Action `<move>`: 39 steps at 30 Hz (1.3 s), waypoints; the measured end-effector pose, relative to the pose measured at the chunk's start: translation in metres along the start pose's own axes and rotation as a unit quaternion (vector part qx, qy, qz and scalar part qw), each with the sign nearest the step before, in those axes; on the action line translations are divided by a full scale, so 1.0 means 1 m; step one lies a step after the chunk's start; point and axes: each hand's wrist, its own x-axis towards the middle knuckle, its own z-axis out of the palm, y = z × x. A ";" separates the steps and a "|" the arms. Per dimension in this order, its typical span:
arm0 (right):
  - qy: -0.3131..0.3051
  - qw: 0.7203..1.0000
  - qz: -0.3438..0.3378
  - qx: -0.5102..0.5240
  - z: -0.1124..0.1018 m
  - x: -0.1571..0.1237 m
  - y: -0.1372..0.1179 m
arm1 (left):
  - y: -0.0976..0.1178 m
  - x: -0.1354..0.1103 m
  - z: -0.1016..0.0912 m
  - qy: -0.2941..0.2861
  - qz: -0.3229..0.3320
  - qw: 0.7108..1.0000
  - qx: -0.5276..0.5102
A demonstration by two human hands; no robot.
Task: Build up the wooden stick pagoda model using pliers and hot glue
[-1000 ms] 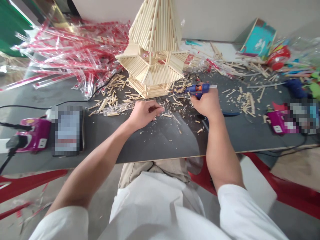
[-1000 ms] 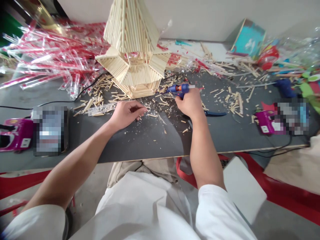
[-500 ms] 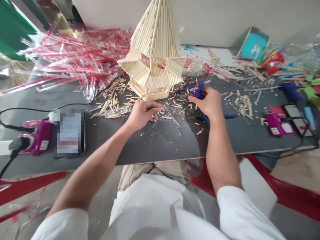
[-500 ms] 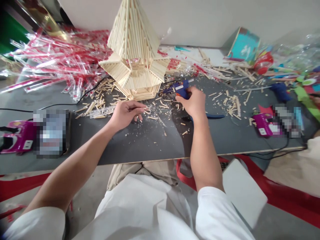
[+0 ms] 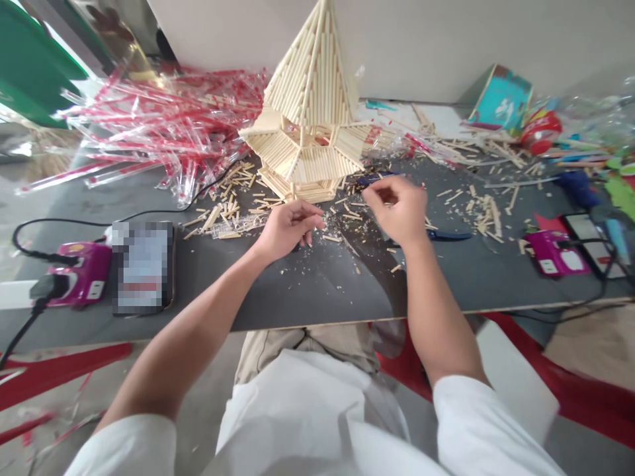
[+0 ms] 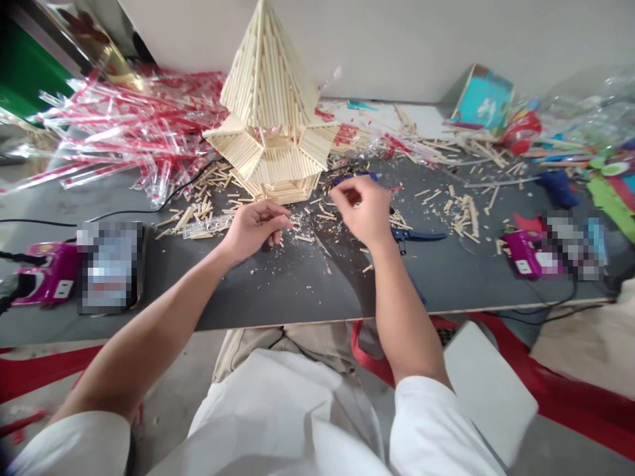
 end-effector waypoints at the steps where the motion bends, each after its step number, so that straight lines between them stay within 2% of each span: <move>1: -0.059 0.997 -0.019 0.055 0.006 -0.004 -0.011 | 0.000 0.000 0.000 -0.007 -0.001 1.000 0.007; 3: -0.162 0.976 -0.046 0.142 0.018 -0.013 -0.030 | 0.000 0.000 -0.001 -0.020 -0.005 1.000 0.011; 4: -0.193 0.966 -0.055 0.163 0.024 -0.017 -0.037 | 0.000 0.000 -0.001 -0.025 -0.012 1.000 0.009; 6: -0.210 0.961 -0.074 0.164 0.033 -0.023 -0.044 | -0.001 0.000 -0.001 -0.026 -0.026 0.999 0.003; 8: -0.199 0.966 -0.080 0.147 0.038 -0.025 -0.044 | -0.001 0.001 -0.001 -0.021 -0.037 0.999 -0.001; 14: -0.180 0.969 -0.034 0.166 0.039 -0.023 -0.040 | 0.001 0.001 -0.001 -0.009 -0.051 0.999 0.006; 20: -0.177 0.971 -0.049 0.152 0.040 -0.022 -0.039 | 0.000 0.001 -0.001 -0.020 -0.037 0.999 0.026; 28: -0.154 0.976 -0.086 0.127 0.040 -0.022 -0.036 | -0.001 0.000 -0.001 0.018 -0.037 0.999 0.011; 34: -0.131 0.976 -0.123 0.127 0.040 -0.022 -0.037 | 0.003 0.000 -0.001 0.019 -0.042 0.999 0.002; 39: -0.136 0.976 -0.121 0.120 0.042 -0.022 -0.037 | 0.004 0.000 -0.001 0.017 -0.056 0.998 0.003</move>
